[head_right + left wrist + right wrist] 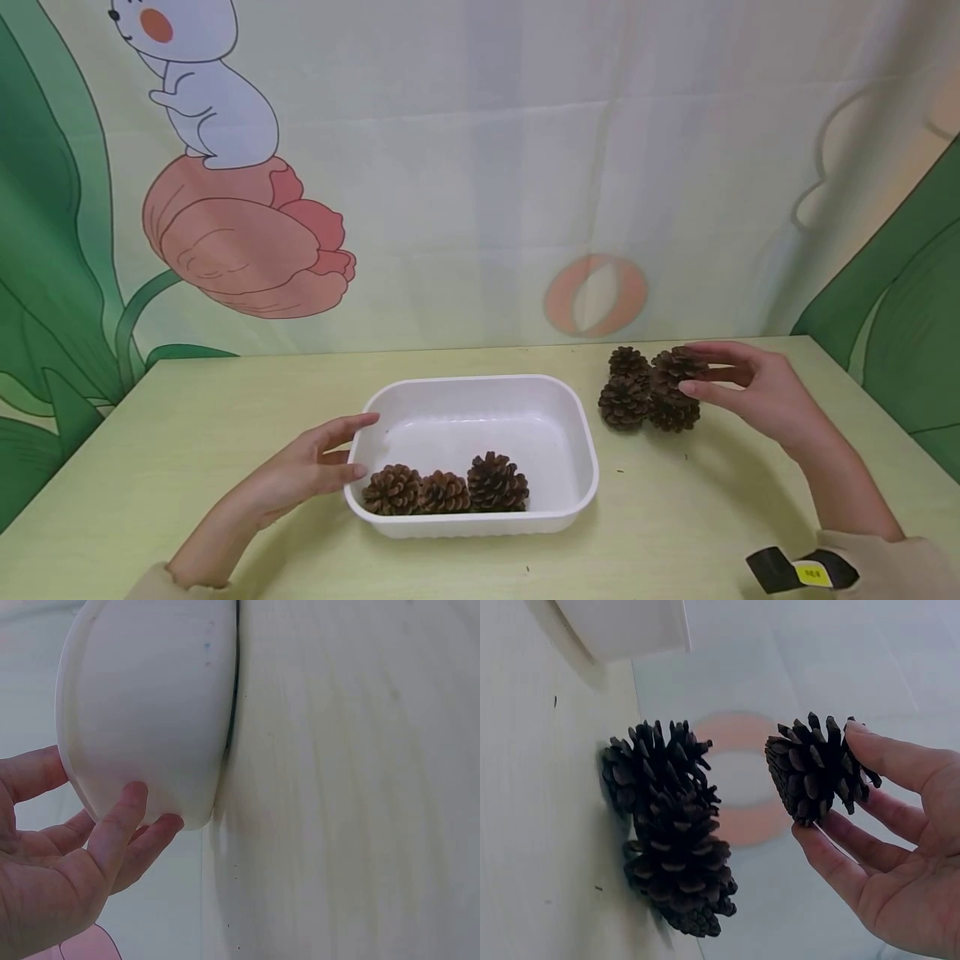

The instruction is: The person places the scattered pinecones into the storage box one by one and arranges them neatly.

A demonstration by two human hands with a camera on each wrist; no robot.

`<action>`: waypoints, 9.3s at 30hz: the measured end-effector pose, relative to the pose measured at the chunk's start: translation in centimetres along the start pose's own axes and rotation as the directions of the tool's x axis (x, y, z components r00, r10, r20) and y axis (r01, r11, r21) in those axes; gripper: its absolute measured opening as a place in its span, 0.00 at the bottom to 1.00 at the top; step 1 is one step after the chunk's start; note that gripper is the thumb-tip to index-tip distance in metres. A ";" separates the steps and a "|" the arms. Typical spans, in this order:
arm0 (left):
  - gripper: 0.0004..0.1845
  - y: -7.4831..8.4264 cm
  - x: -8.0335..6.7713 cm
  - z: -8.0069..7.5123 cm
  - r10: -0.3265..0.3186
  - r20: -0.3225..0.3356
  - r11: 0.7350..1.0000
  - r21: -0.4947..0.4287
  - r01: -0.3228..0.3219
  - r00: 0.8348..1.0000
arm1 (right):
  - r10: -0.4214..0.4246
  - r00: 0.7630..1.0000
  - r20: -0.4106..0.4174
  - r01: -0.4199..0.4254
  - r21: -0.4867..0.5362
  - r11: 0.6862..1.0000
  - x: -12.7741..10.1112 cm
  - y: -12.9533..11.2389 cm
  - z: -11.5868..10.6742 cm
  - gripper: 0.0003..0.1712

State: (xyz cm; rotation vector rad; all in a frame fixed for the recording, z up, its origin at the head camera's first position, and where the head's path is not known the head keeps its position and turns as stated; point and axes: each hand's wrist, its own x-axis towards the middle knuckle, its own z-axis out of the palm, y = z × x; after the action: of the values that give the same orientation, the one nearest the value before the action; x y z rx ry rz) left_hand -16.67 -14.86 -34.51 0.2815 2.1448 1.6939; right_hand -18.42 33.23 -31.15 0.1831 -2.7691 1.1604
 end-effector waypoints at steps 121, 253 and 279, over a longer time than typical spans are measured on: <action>0.34 0.0 -0.1 -0.2 0.003 0.007 1.000 0.007 -0.003 1.000 | -0.302 0.860 0.412 0.427 -0.255 0.868 -2.3 -8.7 10.2 0.27; 0.34 -0.2 0.0 -0.1 -0.002 -0.001 1.000 0.000 0.002 1.000 | -0.034 0.983 0.179 0.082 -0.269 0.960 1.2 4.0 2.1 0.33; 0.34 -0.2 0.0 0.0 0.003 0.001 1.000 0.004 -0.003 1.000 | -0.160 0.975 0.156 0.190 -0.197 0.962 0.4 -0.3 2.1 0.30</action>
State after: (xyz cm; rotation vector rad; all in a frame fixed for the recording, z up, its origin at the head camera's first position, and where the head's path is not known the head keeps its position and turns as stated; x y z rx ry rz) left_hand -16.67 -14.95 -34.71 0.2867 2.1480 1.6913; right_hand -18.88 31.44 -32.35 0.4925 -2.8989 0.8350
